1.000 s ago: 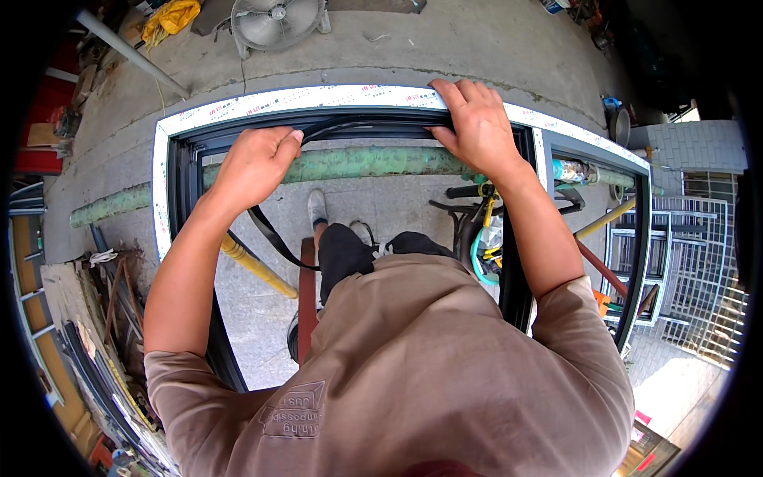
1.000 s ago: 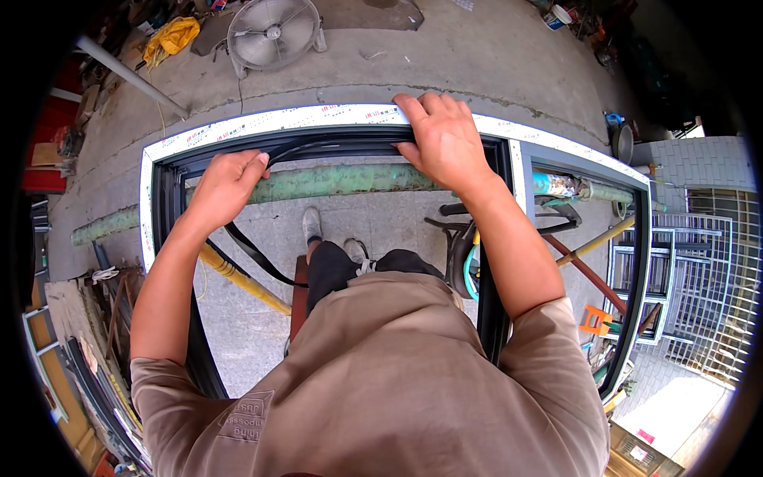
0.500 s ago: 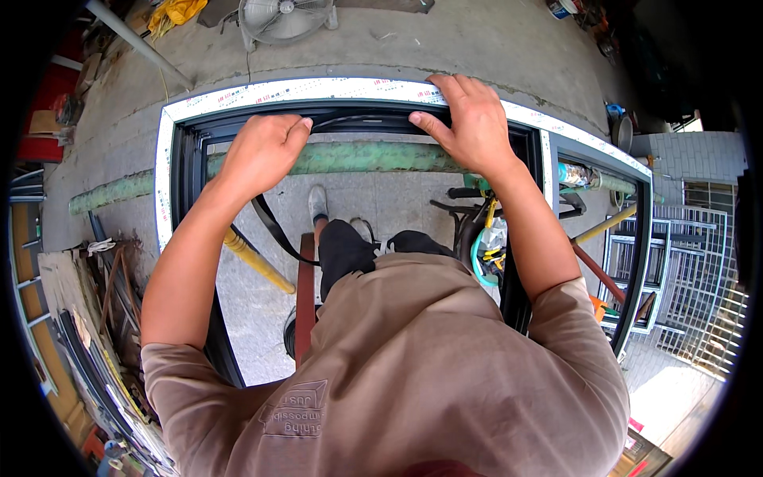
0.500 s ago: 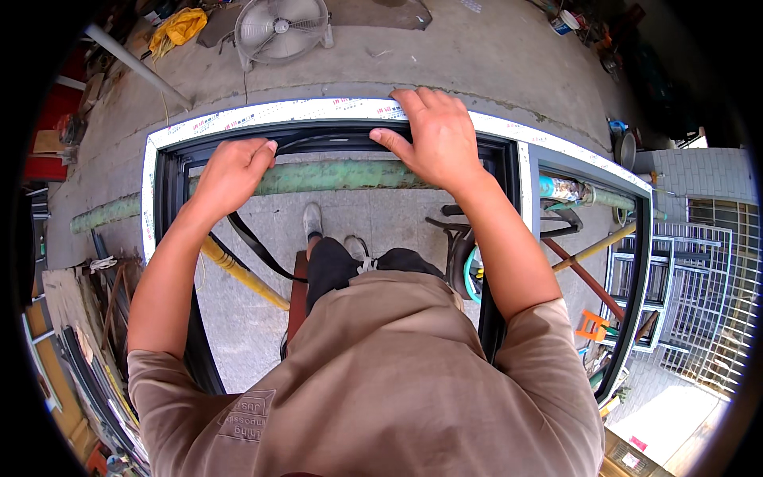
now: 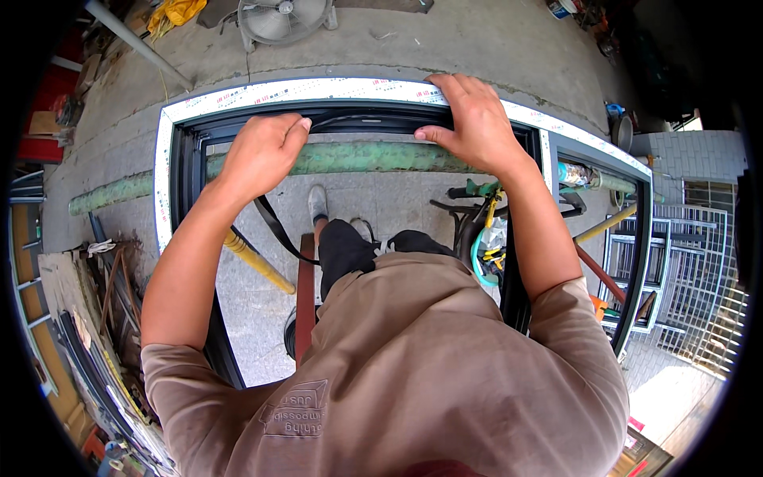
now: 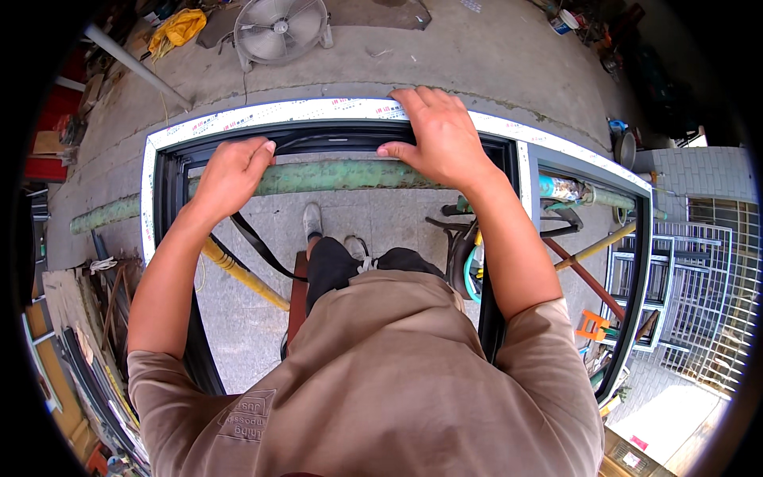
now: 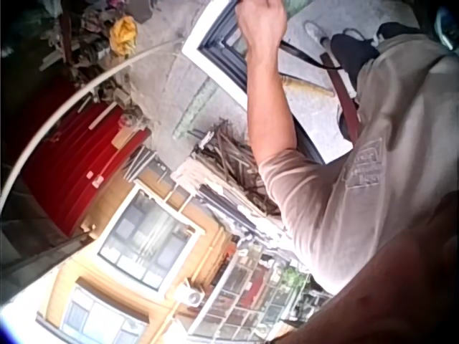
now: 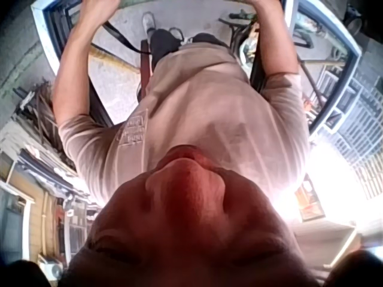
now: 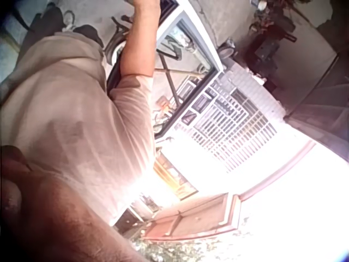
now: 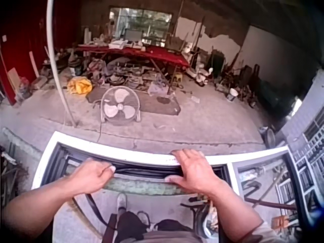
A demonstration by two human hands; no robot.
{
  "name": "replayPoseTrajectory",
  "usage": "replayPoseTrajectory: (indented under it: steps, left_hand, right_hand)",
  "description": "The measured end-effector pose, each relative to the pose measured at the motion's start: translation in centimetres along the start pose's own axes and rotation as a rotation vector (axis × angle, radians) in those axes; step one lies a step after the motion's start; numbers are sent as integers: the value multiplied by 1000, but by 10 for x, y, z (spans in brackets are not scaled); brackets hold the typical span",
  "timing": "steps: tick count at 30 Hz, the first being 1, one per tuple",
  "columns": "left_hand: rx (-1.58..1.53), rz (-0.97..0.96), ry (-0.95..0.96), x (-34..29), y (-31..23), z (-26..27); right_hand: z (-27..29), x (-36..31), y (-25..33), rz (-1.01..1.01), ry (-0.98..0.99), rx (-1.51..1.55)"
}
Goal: The person installs a black rubber seal into the frame of a window using shears to cut the rubber strip and pressing it into the groove by hand.
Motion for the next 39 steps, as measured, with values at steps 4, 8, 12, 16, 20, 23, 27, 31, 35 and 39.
replayPoseTrajectory:
  steps: [4,8,12,16,20,23,27,31,35,39]
  left_hand:
    - [16,2,20,-1,-1,2]
    - [80,10,46,-4,-5,3]
    - [67,13,42,-4,-6,2]
    - [5,23,-7,-3,-5,0]
    - [4,22,-33,-2,-1,-4]
    - [8,11,-39,-2,0,-5]
    - [22,21,-15,-2,-1,-4]
    - [3,29,-24,-3,-2,-5]
    - [-18,47,-27,-3,-3,-4]
    - [56,78,14,-2,-7,-6]
  right_hand:
    - [0,-1,-1,-40,77,9]
    - [-1,-2,0,-37,62,-8]
    - [-4,0,3,-14,9,-33]
    - [-7,0,7,-56,-22,-83]
    - [-9,-2,6,-45,-21,-103]
    - [-13,-3,2,-11,-35,-128]
    - [-17,-5,3,-15,-19,-169]
    - [-17,-3,4,-16,-7,-170]
    - [-13,5,15,31,-70,-139]
    - [-19,18,32,38,-45,-117]
Point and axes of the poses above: each hand's wrist, its own x-axis towards the middle knuckle, its own z-axis out of the back of the hand, y = z × x, the point moved 3 cm from there along x, towards the middle knuckle, and after that the axes turned 10 degrees about z, right-handed, at the moved point
